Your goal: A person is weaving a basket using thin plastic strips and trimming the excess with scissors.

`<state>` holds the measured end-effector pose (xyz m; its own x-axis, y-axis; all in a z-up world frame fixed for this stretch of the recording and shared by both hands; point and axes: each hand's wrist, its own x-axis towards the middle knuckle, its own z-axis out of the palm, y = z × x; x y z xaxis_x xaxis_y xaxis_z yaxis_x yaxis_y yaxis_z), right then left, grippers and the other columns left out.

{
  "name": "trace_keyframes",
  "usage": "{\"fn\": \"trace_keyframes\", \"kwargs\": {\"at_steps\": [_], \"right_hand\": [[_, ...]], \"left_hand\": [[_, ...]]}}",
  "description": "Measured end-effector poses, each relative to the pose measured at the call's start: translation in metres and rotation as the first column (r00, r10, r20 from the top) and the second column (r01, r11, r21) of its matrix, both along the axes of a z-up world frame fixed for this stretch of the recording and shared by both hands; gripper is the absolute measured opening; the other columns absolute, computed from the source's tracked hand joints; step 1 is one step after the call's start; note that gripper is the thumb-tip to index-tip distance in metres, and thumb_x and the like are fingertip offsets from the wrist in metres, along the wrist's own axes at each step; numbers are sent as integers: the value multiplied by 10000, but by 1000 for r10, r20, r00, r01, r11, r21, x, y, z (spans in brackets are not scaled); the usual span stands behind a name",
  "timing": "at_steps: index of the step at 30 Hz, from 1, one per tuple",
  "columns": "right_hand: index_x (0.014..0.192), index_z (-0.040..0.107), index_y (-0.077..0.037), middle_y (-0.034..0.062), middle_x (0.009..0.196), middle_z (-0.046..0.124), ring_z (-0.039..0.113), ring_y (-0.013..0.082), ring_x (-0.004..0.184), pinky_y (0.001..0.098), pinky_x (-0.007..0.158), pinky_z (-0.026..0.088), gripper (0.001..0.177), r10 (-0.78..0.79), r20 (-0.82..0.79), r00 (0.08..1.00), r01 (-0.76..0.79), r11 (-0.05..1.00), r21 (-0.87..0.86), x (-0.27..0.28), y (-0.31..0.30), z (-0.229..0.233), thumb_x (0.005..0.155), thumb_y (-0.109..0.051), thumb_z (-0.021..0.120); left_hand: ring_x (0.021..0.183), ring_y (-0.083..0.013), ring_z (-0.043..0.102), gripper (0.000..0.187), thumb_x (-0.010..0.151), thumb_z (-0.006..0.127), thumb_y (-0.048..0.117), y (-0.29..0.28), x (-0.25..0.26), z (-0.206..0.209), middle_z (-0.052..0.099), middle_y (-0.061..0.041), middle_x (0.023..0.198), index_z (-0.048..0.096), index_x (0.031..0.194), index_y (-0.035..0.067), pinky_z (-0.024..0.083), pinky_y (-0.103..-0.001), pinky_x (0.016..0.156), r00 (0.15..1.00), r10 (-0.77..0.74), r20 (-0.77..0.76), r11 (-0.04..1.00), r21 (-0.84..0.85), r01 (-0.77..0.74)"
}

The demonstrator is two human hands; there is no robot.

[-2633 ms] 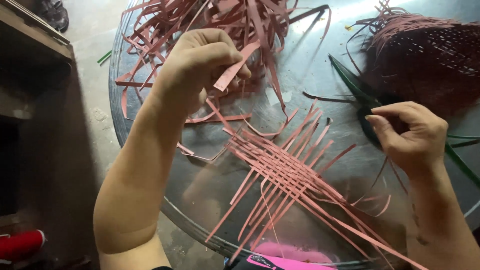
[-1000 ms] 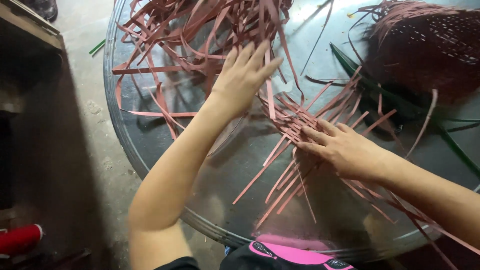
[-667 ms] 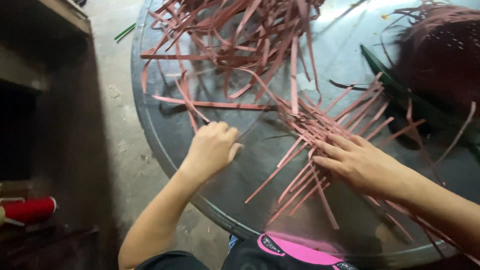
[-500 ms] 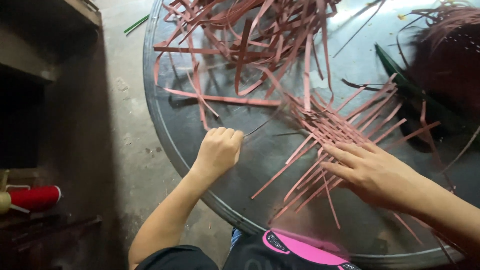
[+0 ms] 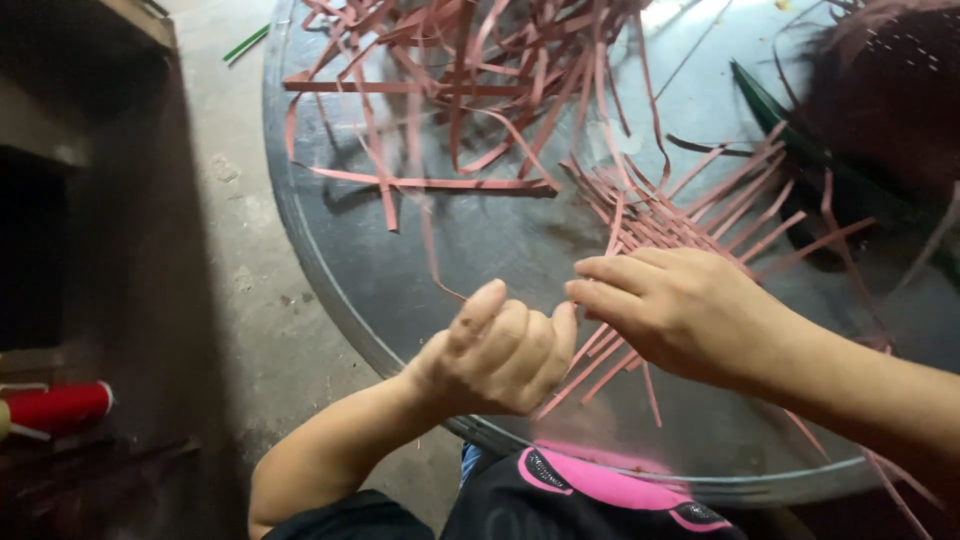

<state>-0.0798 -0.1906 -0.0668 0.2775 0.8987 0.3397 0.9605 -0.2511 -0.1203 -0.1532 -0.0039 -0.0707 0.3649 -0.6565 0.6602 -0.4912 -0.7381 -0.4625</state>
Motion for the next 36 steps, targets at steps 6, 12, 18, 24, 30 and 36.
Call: {"fn": "trace_keyframes", "kwargs": {"at_steps": [6, 12, 18, 24, 30, 36], "right_hand": [[758, 526, -89, 34, 789, 578, 535, 204, 619, 291, 549, 419, 107, -38, -78, 996, 49, 988, 147, 8, -2, 23, 753, 11, 488], [825, 605, -45, 73, 753, 634, 627, 171, 651, 263, 597, 502, 74, -79, -373, 924, 229, 897, 377, 10, -22, 61, 762, -83, 620], [923, 595, -42, 91, 784, 625, 619, 183, 649, 264, 586, 495, 167, -148, -381, 913, 290, 891, 349, 8, -59, 39, 776, -118, 614], [838, 627, -36, 85, 795, 636, 614, 162, 694, 240, 624, 518, 110, -350, -427, 834, 479, 843, 244, 16, -109, 22, 733, -58, 650], [839, 668, -86, 48, 787, 657, 597, 139, 660, 262, 636, 489, 117, -784, -474, 400, 803, 550, -232, 18, -165, -55, 743, -113, 607], [882, 665, -35, 78, 763, 615, 506, 144, 576, 253, 551, 405, 140, -799, -367, 476, 873, 479, 89, 13, -180, -77, 787, -138, 670]], "left_hand": [[800, -104, 487, 131, 835, 552, 208, -2, 12, 37, 476, 1, 849, 576, 951, 153, 411, -287, 671, 997, -44, 58, 996, 77, 39], [723, -149, 542, 160, 764, 699, 307, -11, 25, 25, 502, -15, 831, 603, 864, 228, 483, -353, 524, 934, -333, -130, 880, -399, 259], [635, -104, 551, 148, 853, 518, 144, -75, 61, 14, 597, -22, 732, 521, 976, 61, 477, -223, 663, 549, -746, -377, 375, -919, -121], [833, -198, 588, 111, 899, 437, 7, -96, 75, -12, 570, -119, 884, 445, 992, 68, 580, -355, 720, 328, -945, 17, -77, -982, -171], [744, -197, 615, 202, 932, 405, 74, -79, 85, -38, 594, -152, 794, 357, 1099, 177, 534, -297, 672, 453, -885, -108, -36, -954, -298], [632, -185, 605, 159, 898, 424, 104, -79, 86, -44, 606, -124, 769, 380, 1050, 87, 536, -276, 590, 434, -883, -180, -15, -912, -410]]}}
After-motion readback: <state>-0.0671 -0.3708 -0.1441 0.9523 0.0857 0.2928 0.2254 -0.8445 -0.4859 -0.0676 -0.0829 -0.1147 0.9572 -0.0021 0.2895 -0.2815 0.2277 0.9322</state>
